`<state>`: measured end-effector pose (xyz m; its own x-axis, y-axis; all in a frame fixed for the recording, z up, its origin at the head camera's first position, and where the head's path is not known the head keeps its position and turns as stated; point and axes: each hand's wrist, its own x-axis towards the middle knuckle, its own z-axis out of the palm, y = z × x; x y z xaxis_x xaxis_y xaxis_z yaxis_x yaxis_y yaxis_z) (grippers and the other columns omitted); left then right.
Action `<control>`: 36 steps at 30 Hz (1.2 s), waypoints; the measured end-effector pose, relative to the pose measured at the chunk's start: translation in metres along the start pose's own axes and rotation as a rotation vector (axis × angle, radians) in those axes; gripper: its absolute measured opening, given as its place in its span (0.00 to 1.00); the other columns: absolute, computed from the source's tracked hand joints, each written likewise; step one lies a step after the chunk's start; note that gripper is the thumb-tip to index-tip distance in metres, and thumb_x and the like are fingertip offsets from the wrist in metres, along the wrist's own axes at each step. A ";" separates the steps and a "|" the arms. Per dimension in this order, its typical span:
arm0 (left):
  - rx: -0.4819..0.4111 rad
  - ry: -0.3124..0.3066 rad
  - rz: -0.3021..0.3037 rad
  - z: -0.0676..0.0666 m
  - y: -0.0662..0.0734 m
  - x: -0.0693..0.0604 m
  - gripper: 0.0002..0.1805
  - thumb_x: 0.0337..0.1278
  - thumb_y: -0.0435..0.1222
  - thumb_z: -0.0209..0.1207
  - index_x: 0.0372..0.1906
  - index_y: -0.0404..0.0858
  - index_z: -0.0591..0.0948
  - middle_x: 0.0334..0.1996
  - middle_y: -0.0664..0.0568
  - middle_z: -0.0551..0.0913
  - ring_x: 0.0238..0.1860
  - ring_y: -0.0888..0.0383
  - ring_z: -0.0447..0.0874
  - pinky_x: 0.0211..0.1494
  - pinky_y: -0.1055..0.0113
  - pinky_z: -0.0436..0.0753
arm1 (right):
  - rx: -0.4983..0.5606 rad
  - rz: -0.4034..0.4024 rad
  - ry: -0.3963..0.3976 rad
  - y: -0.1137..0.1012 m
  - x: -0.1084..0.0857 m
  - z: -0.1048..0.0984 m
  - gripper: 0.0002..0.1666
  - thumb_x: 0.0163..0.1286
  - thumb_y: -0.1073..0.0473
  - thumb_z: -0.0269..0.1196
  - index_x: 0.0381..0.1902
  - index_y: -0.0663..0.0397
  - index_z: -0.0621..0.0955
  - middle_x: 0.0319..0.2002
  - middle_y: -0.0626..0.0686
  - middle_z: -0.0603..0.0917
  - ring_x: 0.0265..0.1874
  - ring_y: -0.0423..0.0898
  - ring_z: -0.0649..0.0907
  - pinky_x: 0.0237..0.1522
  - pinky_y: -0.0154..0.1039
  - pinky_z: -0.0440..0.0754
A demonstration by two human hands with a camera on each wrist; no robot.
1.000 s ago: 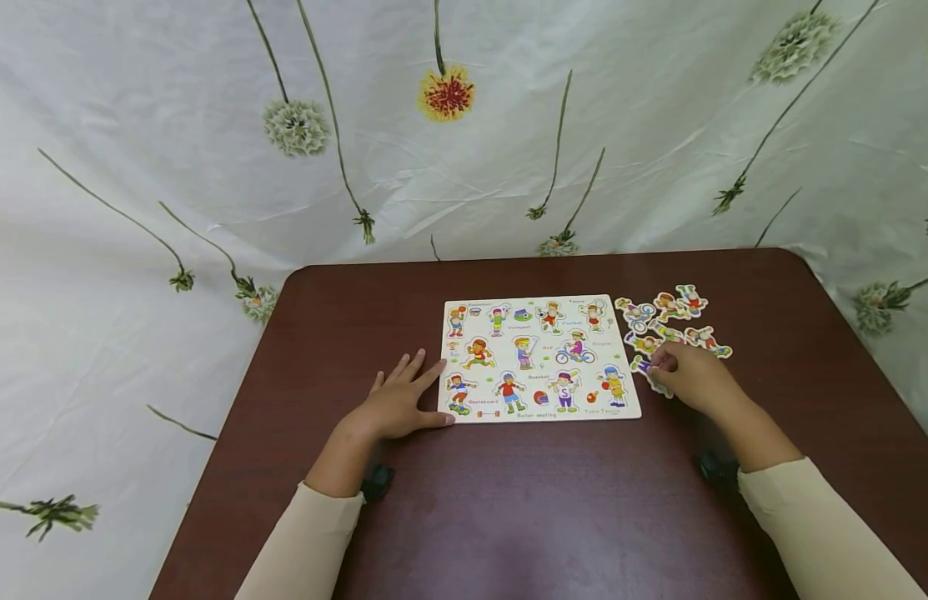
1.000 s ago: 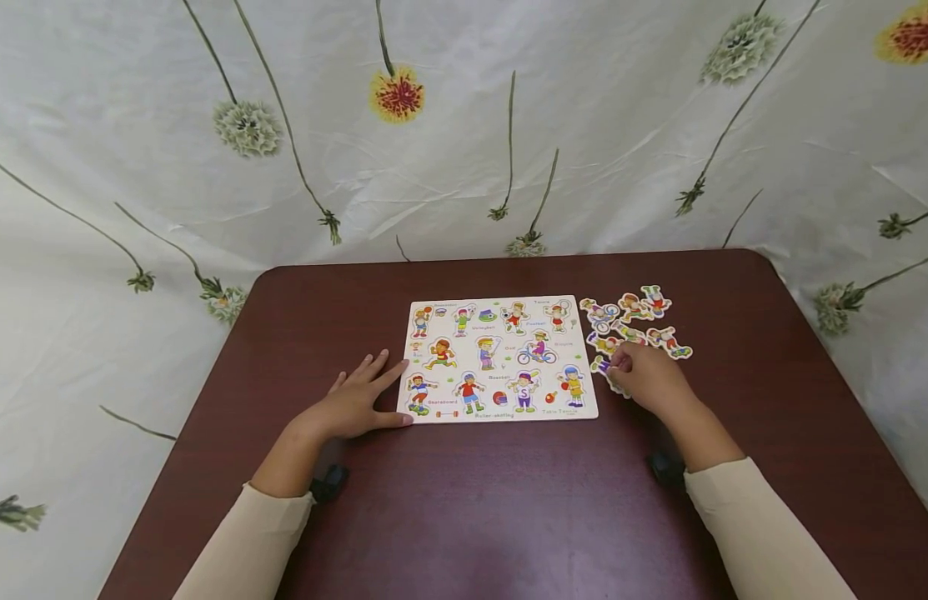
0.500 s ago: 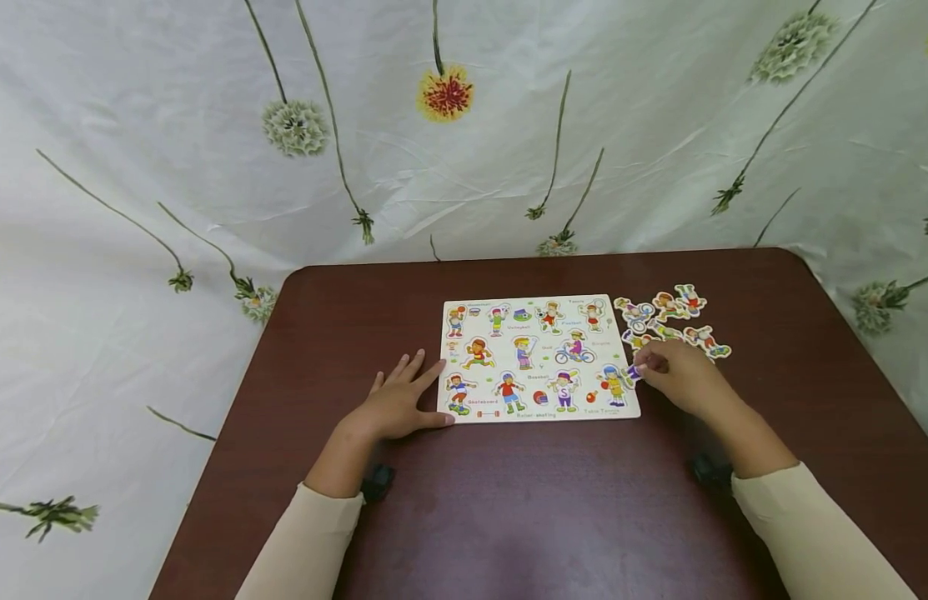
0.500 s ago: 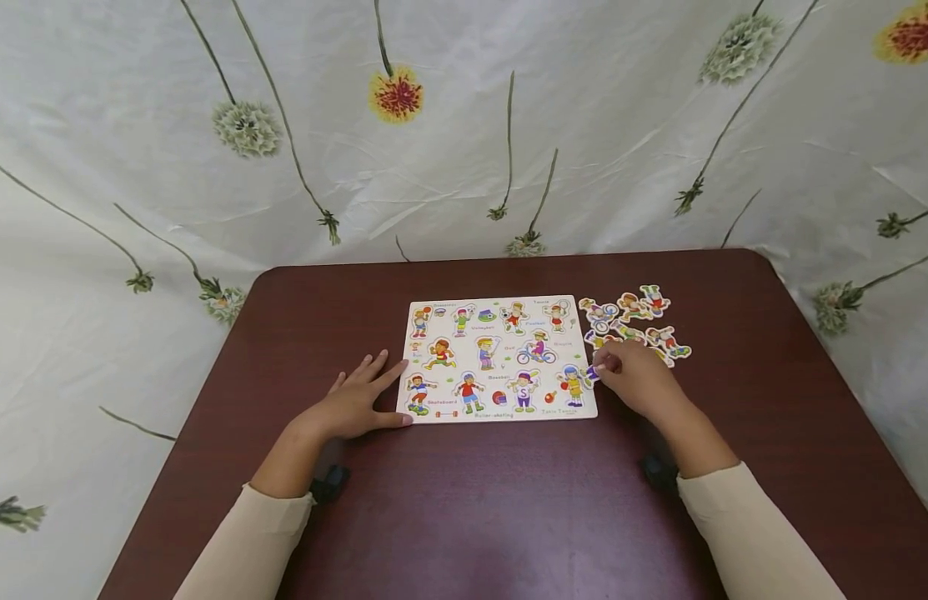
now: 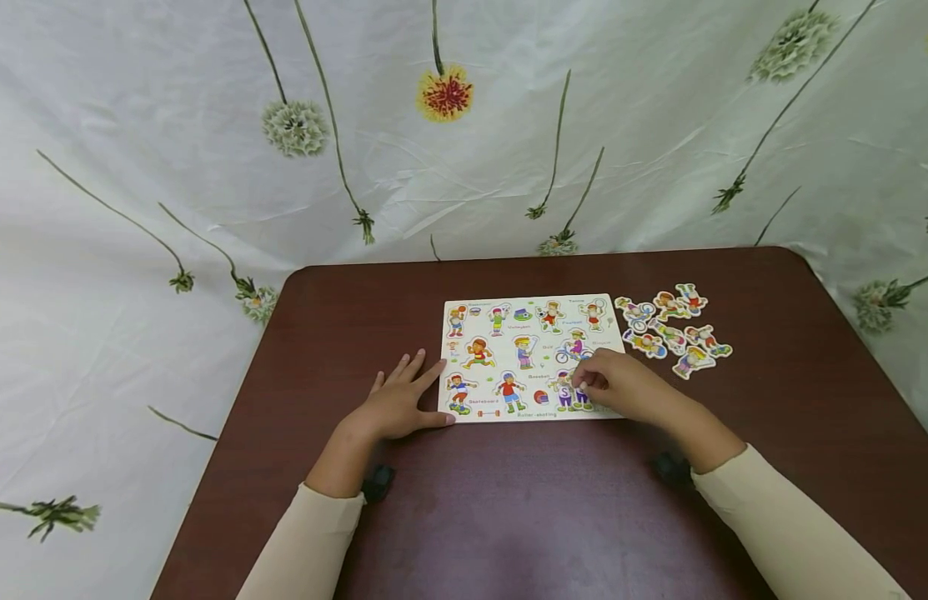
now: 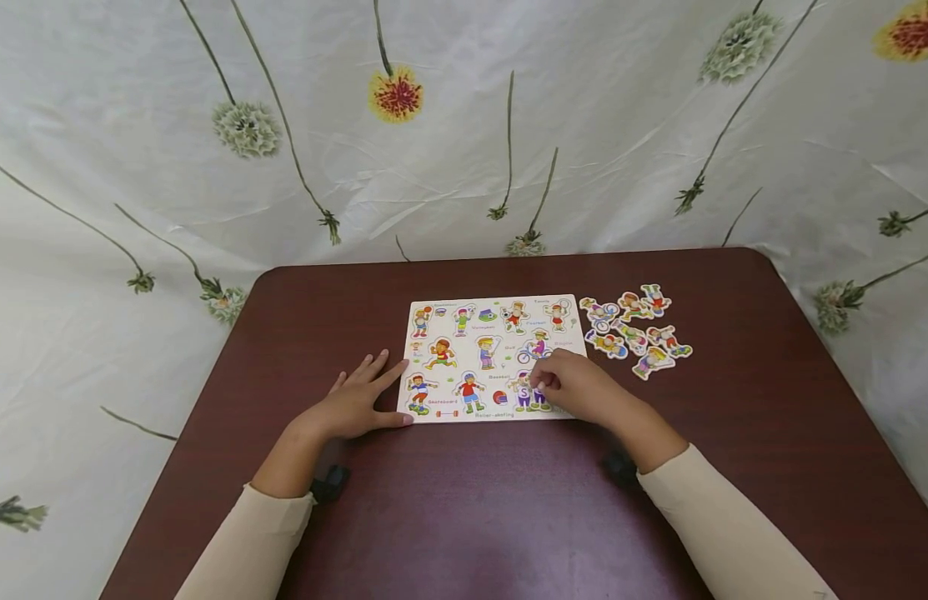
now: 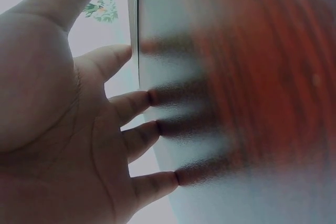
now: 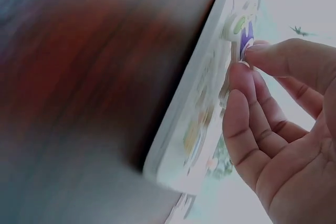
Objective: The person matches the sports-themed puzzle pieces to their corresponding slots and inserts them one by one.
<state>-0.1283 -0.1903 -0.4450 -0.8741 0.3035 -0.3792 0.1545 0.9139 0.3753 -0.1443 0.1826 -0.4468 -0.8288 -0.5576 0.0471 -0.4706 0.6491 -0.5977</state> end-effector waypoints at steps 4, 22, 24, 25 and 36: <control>-0.005 0.002 0.001 0.000 0.000 0.000 0.52 0.58 0.62 0.64 0.82 0.56 0.51 0.84 0.44 0.40 0.84 0.41 0.35 0.79 0.31 0.39 | -0.022 -0.035 -0.029 -0.005 0.009 0.007 0.08 0.63 0.71 0.65 0.34 0.54 0.85 0.31 0.48 0.81 0.33 0.40 0.78 0.38 0.34 0.78; -0.008 0.001 -0.005 0.000 0.000 0.000 0.53 0.58 0.62 0.64 0.82 0.56 0.51 0.84 0.45 0.39 0.84 0.41 0.35 0.79 0.31 0.38 | -0.073 0.019 -0.090 -0.014 0.025 0.017 0.06 0.65 0.68 0.65 0.32 0.51 0.84 0.29 0.47 0.78 0.30 0.38 0.73 0.37 0.35 0.73; -0.010 -0.001 -0.003 0.000 -0.001 0.000 0.53 0.58 0.62 0.64 0.82 0.55 0.51 0.84 0.45 0.39 0.84 0.41 0.35 0.79 0.31 0.38 | -0.067 0.022 -0.084 -0.013 0.024 0.018 0.06 0.65 0.68 0.65 0.32 0.51 0.85 0.30 0.47 0.78 0.30 0.38 0.74 0.37 0.35 0.74; -0.012 -0.001 -0.002 0.000 0.000 0.000 0.53 0.58 0.62 0.64 0.82 0.56 0.51 0.84 0.45 0.40 0.84 0.41 0.35 0.79 0.31 0.38 | -0.064 0.023 -0.079 -0.013 0.024 0.019 0.06 0.65 0.68 0.65 0.32 0.51 0.85 0.30 0.47 0.78 0.31 0.38 0.74 0.37 0.35 0.74; -0.011 -0.001 0.000 0.002 -0.001 0.001 0.53 0.58 0.63 0.64 0.82 0.56 0.51 0.84 0.45 0.39 0.84 0.42 0.35 0.79 0.32 0.38 | 0.131 0.106 0.035 -0.004 0.009 0.017 0.05 0.68 0.64 0.67 0.41 0.57 0.85 0.35 0.50 0.85 0.35 0.39 0.81 0.39 0.34 0.80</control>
<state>-0.1281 -0.1907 -0.4472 -0.8737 0.3036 -0.3802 0.1494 0.9111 0.3842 -0.1447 0.1665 -0.4574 -0.8826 -0.4700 0.0044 -0.3386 0.6293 -0.6995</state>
